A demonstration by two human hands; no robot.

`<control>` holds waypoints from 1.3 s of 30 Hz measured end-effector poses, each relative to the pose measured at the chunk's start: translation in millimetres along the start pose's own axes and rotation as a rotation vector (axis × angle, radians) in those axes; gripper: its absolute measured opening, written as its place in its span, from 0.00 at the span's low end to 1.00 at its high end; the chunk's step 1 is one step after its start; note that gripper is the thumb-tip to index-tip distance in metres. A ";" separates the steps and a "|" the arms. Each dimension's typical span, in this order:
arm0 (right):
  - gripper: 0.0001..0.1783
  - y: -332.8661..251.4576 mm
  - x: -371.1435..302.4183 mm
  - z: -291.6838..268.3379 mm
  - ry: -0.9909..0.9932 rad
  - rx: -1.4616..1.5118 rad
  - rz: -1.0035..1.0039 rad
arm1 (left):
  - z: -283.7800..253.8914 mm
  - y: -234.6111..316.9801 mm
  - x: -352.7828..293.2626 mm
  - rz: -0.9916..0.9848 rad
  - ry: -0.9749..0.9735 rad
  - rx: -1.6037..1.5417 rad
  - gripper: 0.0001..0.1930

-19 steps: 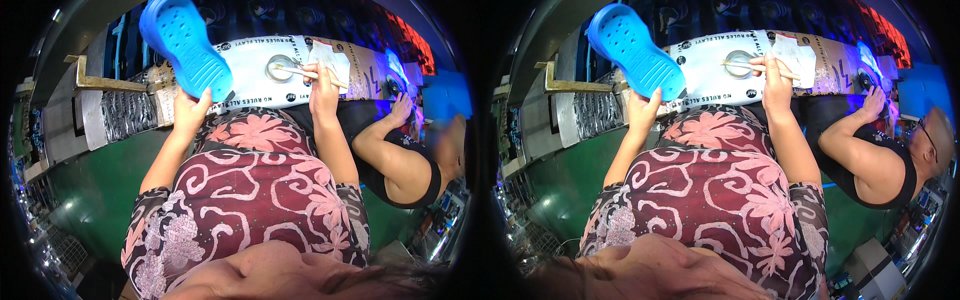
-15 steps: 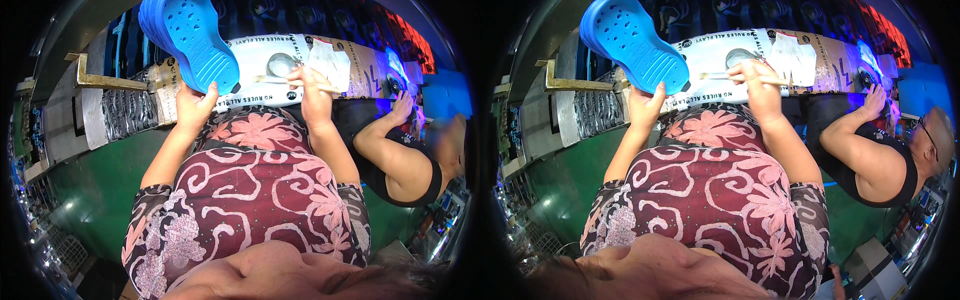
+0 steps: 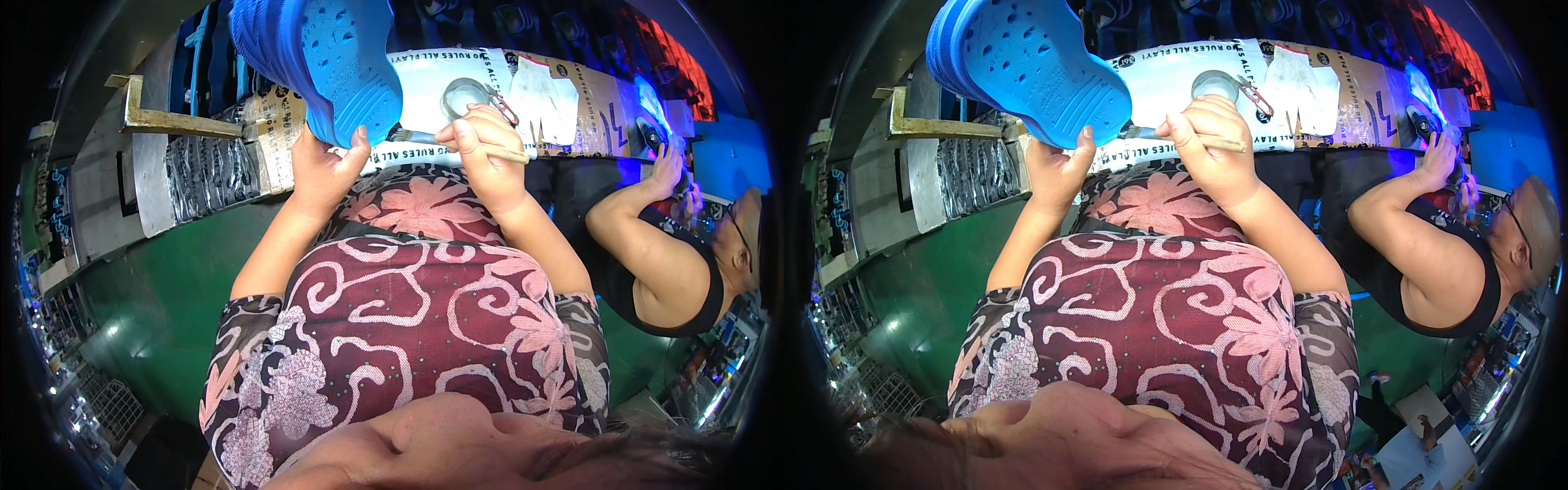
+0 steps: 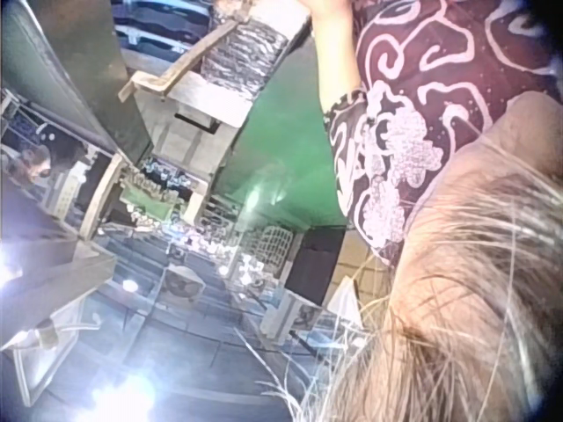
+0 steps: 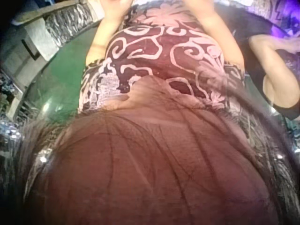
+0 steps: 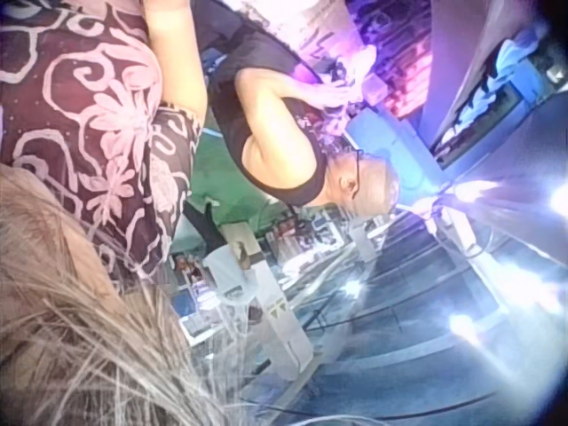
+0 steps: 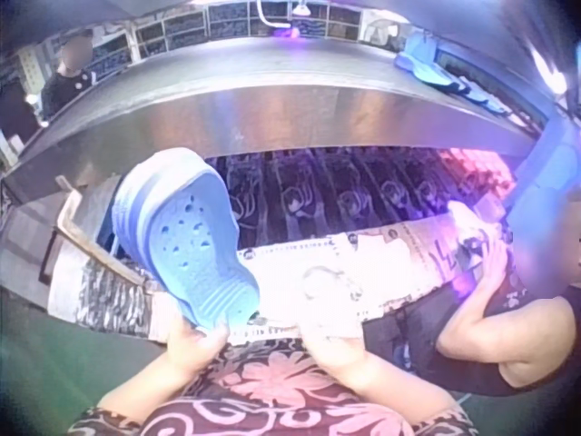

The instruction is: The person applies adhesive to shoe soles using a brush dipped in a container and places the glued soles onto an overhead conveyor.

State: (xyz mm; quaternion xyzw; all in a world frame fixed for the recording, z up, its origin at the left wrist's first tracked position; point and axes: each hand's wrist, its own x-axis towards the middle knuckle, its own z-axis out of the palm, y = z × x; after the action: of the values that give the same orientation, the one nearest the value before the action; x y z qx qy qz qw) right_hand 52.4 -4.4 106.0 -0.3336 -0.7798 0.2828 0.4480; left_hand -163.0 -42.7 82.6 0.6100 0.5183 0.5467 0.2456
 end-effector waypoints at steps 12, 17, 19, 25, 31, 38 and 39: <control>0.13 9.5 4.1 5.5 0.086 -0.023 -0.079 | 0.4 -4.9 -3.0 0.081 -0.001 0.110 0.15; 0.13 7.0 1.4 1.4 0.112 -0.020 -0.037 | 1.5 -6.6 -4.7 0.071 0.015 0.078 0.15; 0.12 5.4 2.7 3.3 0.113 -0.019 -0.054 | 4.3 -7.4 -6.3 0.045 0.025 0.050 0.15; 0.12 5.7 3.3 4.8 0.053 -0.043 -0.144 | 6.2 -9.0 -3.9 0.072 0.054 0.050 0.15; 0.14 8.1 5.2 6.2 0.148 -0.001 -0.128 | 8.4 -9.9 -3.0 0.125 0.061 0.068 0.14; 0.16 3.2 4.0 5.1 0.049 -0.003 -0.083 | 13.2 -13.9 -1.7 0.238 0.126 0.039 0.16; 0.14 3.5 3.1 6.3 0.083 0.027 -0.085 | 13.3 -12.1 -1.1 0.235 0.127 0.039 0.16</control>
State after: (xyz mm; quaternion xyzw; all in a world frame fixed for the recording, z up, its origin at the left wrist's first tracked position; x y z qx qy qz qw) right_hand 46.6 -0.6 102.2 -0.3056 -0.7702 0.2600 0.4957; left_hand -155.0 -35.9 68.0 0.6353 0.4683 0.5992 0.1347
